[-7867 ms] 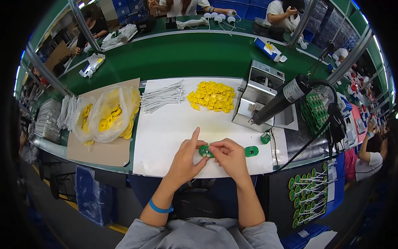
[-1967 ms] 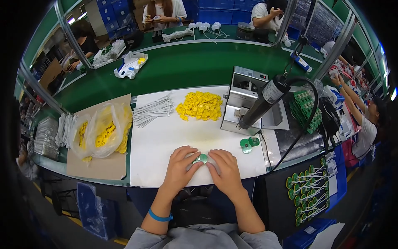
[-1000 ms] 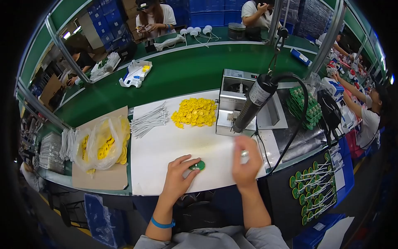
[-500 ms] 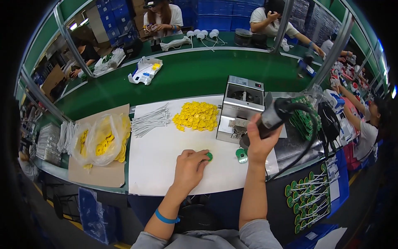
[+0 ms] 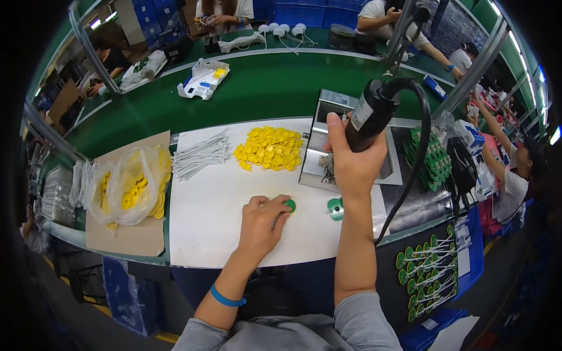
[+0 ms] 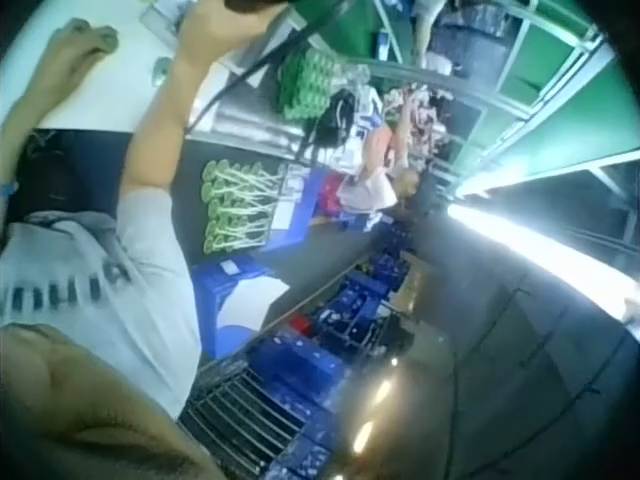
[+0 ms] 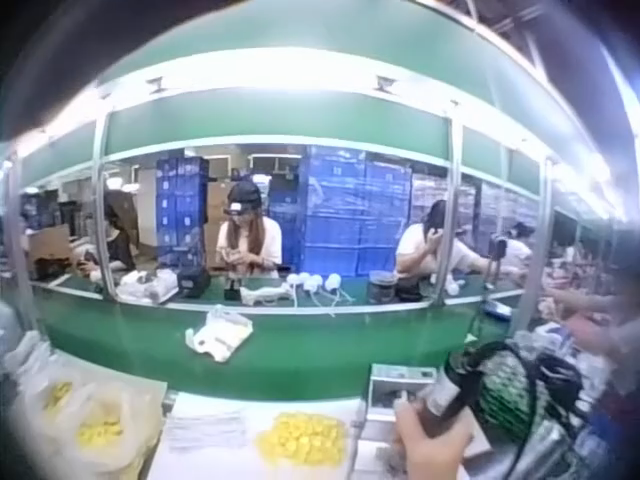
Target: The recorder is assembling small plastic lighting components at a factory workbench, using a pneumatic screwdriver to fasten parts together.
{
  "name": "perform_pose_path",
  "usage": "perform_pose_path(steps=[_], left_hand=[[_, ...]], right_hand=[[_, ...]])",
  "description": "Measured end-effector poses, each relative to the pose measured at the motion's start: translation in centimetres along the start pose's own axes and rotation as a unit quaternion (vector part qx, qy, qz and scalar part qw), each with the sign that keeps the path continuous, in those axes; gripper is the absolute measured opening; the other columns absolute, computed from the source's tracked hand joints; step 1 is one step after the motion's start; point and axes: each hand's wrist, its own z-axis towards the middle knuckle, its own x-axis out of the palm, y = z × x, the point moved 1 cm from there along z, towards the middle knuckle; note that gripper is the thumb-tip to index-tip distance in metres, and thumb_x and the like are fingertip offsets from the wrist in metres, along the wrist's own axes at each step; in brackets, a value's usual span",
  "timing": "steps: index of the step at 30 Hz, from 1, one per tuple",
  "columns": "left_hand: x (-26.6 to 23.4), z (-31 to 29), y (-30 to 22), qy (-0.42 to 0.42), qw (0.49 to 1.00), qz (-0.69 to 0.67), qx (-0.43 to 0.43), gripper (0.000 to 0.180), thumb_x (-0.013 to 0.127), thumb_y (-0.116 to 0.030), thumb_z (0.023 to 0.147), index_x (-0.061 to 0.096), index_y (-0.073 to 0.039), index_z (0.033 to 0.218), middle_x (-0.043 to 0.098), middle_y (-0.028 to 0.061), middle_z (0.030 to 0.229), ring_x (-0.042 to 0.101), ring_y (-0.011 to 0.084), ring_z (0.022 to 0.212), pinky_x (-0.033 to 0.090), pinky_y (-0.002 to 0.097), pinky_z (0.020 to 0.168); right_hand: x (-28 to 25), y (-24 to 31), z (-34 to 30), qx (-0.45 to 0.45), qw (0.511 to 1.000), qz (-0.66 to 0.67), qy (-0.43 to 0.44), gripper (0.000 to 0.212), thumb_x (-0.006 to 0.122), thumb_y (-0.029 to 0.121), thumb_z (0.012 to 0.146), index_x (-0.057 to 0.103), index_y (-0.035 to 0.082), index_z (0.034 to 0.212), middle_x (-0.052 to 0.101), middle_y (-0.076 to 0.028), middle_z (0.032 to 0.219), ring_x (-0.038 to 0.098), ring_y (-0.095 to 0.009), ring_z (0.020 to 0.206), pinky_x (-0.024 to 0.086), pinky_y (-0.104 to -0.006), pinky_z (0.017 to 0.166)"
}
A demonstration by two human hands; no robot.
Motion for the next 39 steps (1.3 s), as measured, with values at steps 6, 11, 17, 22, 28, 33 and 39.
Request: perform_pose_path(steps=[6, 11, 17, 22, 28, 33, 39], left_hand=[[-0.6, -0.4, 1.4, -0.006, 1.0, -0.005, 0.0, 0.015, 0.077, -0.007, 0.087, 0.076, -0.011, 0.101, 0.076, -0.0029, 0.126, 0.059, 0.0291, 0.101, 0.045, 0.0421, 0.092], [-1.3, -0.8, 2.7, -0.01, 1.0, -0.006, 0.012, 0.017, 0.077, -0.007, 0.086, 0.075, -0.012, 0.101, 0.074, -0.0038, 0.127, 0.059, 0.028, 0.103, 0.043, 0.0412, 0.088], [-2.0, -1.0, 3.5, -0.01, 1.0, 0.002, 0.008, 0.016, 0.079, -0.009, 0.086, 0.077, -0.011, 0.101, 0.076, -0.0028, 0.125, 0.06, 0.0276, 0.099, 0.046, 0.0409, 0.088], [-2.0, -1.3, 4.2, -0.016, 1.0, 0.0, 0.009, 0.016, 0.078, -0.009, 0.085, 0.076, -0.013, 0.101, 0.074, -0.0046, 0.126, 0.059, 0.0256, 0.102, 0.043, 0.0404, 0.087], [-2.4, -1.4, 4.7, -0.02, 1.0, 0.006, 0.007, 0.016, 0.079, -0.009, 0.085, 0.076, -0.013, 0.1, 0.074, -0.0049, 0.126, 0.059, 0.0251, 0.102, 0.044, 0.0403, 0.087], [-2.3, -1.5, 5.0, -0.023, 1.0, 0.003, 0.009, 0.015, 0.078, -0.01, 0.085, 0.076, -0.013, 0.1, 0.074, -0.005, 0.126, 0.059, 0.0249, 0.102, 0.044, 0.0403, 0.087], [-2.3, -1.7, 5.1, -0.019, 1.0, 0.003, 0.004, 0.017, 0.079, -0.01, 0.085, 0.075, -0.013, 0.102, 0.075, -0.0036, 0.125, 0.06, 0.0283, 0.099, 0.045, 0.0413, 0.087]], right_hand=[[0.6, -0.5, -1.3, 0.01, 0.999, 0.024, 0.04, 0.026, 0.076, 0.004, 0.095, 0.058, 0.001, 0.114, 0.063, -0.003, 0.08, 0.062, -0.014, 0.06, 0.047, -0.0279, 0.058], [1.3, 0.6, -4.4, 0.035, 0.998, 0.057, 0.013, 0.023, 0.074, 0.001, 0.096, 0.058, 0.0, 0.113, 0.065, -0.005, 0.076, 0.064, -0.013, 0.06, 0.05, -0.027, 0.06], [2.8, -1.1, -9.3, 0.074, 0.99, 0.114, 0.044, 0.03, 0.07, 0.001, 0.096, 0.054, -0.001, 0.121, 0.065, -0.006, 0.076, 0.065, -0.015, 0.062, 0.053, -0.0292, 0.064], [4.2, -3.4, -10.7, 0.039, 0.994, 0.096, 0.039, 0.034, 0.067, 0.006, 0.096, 0.051, -0.001, 0.125, 0.055, -0.005, 0.078, 0.06, -0.019, 0.055, 0.052, -0.0327, 0.055], [5.0, -4.1, -11.5, 0.03, 0.994, 0.098, 0.047, 0.036, 0.067, 0.007, 0.096, 0.051, -0.001, 0.127, 0.056, -0.005, 0.079, 0.061, -0.019, 0.056, 0.053, -0.0327, 0.056], [5.3, -4.9, -11.7, 0.025, 0.995, 0.084, 0.047, 0.035, 0.068, 0.006, 0.096, 0.052, -0.001, 0.126, 0.057, -0.005, 0.079, 0.062, -0.018, 0.058, 0.053, -0.0321, 0.057], [5.3, -5.2, -11.9, 0.065, 0.99, 0.114, 0.054, 0.031, 0.067, -0.003, 0.097, 0.05, 0.001, 0.123, 0.064, -0.006, 0.078, 0.065, -0.014, 0.063, 0.054, -0.029, 0.062]])
